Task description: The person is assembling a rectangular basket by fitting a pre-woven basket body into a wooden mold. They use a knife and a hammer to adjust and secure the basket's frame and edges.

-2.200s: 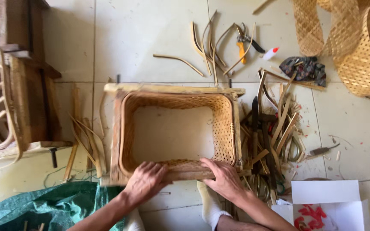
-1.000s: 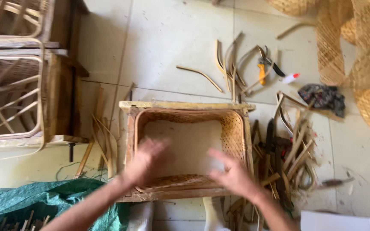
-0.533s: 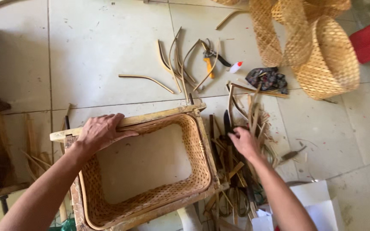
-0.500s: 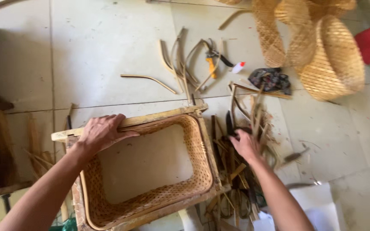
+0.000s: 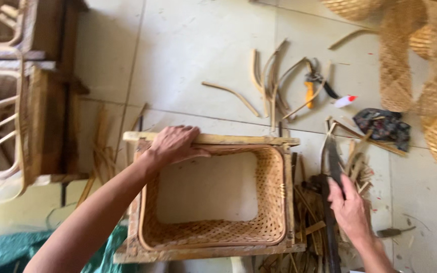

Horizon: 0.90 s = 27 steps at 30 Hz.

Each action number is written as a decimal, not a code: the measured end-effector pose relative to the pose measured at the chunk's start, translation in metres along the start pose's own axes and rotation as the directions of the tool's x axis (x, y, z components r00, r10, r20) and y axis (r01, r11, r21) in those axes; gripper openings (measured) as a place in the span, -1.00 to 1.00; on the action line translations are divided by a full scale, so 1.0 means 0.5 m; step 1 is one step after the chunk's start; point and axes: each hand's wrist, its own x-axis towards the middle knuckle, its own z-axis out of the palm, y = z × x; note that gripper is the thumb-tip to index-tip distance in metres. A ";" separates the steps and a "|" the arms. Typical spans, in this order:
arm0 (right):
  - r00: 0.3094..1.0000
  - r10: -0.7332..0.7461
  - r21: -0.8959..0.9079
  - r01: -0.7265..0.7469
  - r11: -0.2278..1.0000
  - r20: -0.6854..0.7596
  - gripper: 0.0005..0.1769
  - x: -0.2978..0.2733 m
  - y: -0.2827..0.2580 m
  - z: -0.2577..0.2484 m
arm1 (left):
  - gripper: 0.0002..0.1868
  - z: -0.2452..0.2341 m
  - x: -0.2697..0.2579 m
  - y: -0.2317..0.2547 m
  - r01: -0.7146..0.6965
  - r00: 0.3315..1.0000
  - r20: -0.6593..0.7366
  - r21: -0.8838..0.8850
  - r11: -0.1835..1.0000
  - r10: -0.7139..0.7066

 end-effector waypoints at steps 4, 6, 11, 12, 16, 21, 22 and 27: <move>0.831 -0.541 -0.084 0.553 0.829 0.131 -0.64 -0.021 -0.230 -0.019 | -0.10 0.006 -0.026 -0.035 -0.206 0.910 -0.377 -0.054 0.977 0.171; 0.788 -0.533 -0.166 0.597 0.785 0.309 -0.60 -0.002 -0.326 0.006 | -0.23 0.014 -0.050 -0.051 -0.106 0.945 -0.312 -0.003 0.994 0.100; 0.770 -0.417 -0.356 0.608 0.709 0.483 -0.61 0.052 -0.463 0.049 | -0.26 0.032 -0.038 -0.055 0.008 0.995 -0.099 -0.010 1.000 -0.008; 0.733 -0.516 -0.304 0.664 0.683 0.444 -0.65 0.061 -0.480 0.055 | -0.27 0.030 -0.034 -0.058 0.027 0.998 -0.065 -0.002 1.000 -0.027; 0.725 -0.436 -0.410 0.672 0.617 0.534 -0.72 0.072 -0.530 0.054 | -0.26 0.035 -0.031 -0.061 -0.020 0.991 -0.135 0.036 0.999 0.025; 0.721 -0.284 -0.495 0.658 0.568 0.632 -0.74 0.078 -0.614 0.049 | -0.27 0.036 -0.033 -0.060 -0.024 0.992 -0.124 0.028 0.999 0.027; 0.719 -0.217 -0.518 0.646 0.561 0.661 -0.71 0.084 -0.631 0.052 | -0.27 0.033 -0.035 -0.059 -0.029 0.991 -0.133 0.024 0.999 0.032; 0.669 -0.049 -0.494 0.593 0.636 0.742 -0.70 0.167 -0.690 0.076 | -0.27 0.018 -0.043 -0.055 -0.038 0.986 -0.160 -0.021 0.999 0.034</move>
